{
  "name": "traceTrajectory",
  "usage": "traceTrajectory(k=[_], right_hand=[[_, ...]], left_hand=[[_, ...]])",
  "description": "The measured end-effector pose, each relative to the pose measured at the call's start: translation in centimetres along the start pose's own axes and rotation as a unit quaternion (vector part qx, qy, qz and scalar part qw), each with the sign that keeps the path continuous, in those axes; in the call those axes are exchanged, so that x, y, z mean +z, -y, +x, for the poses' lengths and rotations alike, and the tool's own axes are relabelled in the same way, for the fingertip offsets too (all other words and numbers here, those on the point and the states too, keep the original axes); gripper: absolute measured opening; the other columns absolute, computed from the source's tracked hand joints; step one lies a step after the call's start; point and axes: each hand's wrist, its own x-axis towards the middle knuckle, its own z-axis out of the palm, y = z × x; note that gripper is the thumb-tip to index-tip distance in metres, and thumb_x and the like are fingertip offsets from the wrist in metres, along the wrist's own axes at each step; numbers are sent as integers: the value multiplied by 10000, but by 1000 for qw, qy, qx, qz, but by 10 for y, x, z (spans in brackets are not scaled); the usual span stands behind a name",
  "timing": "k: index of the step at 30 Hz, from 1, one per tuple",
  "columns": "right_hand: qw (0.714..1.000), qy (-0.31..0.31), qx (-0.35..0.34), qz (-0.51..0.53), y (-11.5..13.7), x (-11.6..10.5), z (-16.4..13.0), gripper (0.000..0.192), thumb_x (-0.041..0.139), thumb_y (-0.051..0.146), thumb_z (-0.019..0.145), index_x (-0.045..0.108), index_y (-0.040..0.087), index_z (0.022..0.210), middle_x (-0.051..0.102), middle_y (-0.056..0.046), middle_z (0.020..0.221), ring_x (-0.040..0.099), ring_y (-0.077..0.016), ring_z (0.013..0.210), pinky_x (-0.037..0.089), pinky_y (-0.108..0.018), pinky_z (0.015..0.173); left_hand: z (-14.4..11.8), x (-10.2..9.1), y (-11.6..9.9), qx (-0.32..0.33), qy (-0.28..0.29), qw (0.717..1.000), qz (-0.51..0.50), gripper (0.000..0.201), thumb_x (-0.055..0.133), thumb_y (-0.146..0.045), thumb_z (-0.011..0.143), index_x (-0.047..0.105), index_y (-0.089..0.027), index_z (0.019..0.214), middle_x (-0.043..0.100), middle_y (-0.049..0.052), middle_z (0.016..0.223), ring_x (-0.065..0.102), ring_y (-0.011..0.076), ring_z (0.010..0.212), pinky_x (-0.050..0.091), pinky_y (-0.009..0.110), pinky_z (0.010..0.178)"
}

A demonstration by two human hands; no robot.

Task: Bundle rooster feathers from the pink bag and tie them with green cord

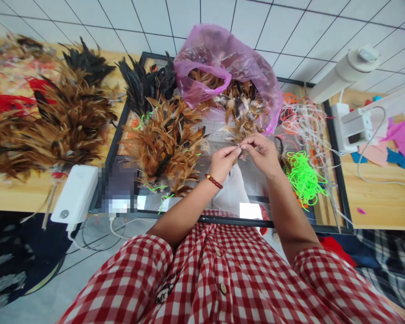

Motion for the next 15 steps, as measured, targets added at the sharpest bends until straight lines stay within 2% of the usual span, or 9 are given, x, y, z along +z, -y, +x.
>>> traceTrajectory(k=[6, 9, 12, 15], right_hand=[[992, -42, 76, 95, -12, 4, -1, 424, 742, 658, 818, 715, 237, 864, 665, -16, 786, 589, -162, 703, 493, -339, 699], [989, -4, 77, 130, -10, 5, -1, 408, 785, 622, 792, 716, 235, 900, 652, -11, 800, 576, -147, 683, 487, -319, 671], [987, 25, 83, 138, -6, 7, 0, 413, 807, 606, 767, 669, 216, 773, 607, -8, 741, 543, -141, 668, 457, -306, 646], [976, -50, 122, 176, -9, 9, 1, 490, 778, 676, 749, 580, 229, 716, 497, 21, 657, 453, -130, 613, 402, -290, 597]], left_hand=[[-1, 2, -4, 10, -5, 1000, 2, 103, 850, -187, 719, 767, -182, 658, 684, -19, 593, 579, 84, 596, 456, 236, 700], [-1, 1, -3, 9, 0, 1000, 25, 136, 833, -193, 732, 749, -180, 625, 661, -23, 567, 557, 86, 581, 435, 233, 670], [-1, -1, -2, 20, 19, 998, 61, 167, 812, -191, 744, 740, -182, 593, 638, -25, 541, 507, 78, 541, 417, 233, 643], [-2, -3, 0, 24, 22, 996, 81, 145, 788, -152, 740, 757, -190, 604, 621, -32, 515, 494, 74, 526, 414, 228, 632]])
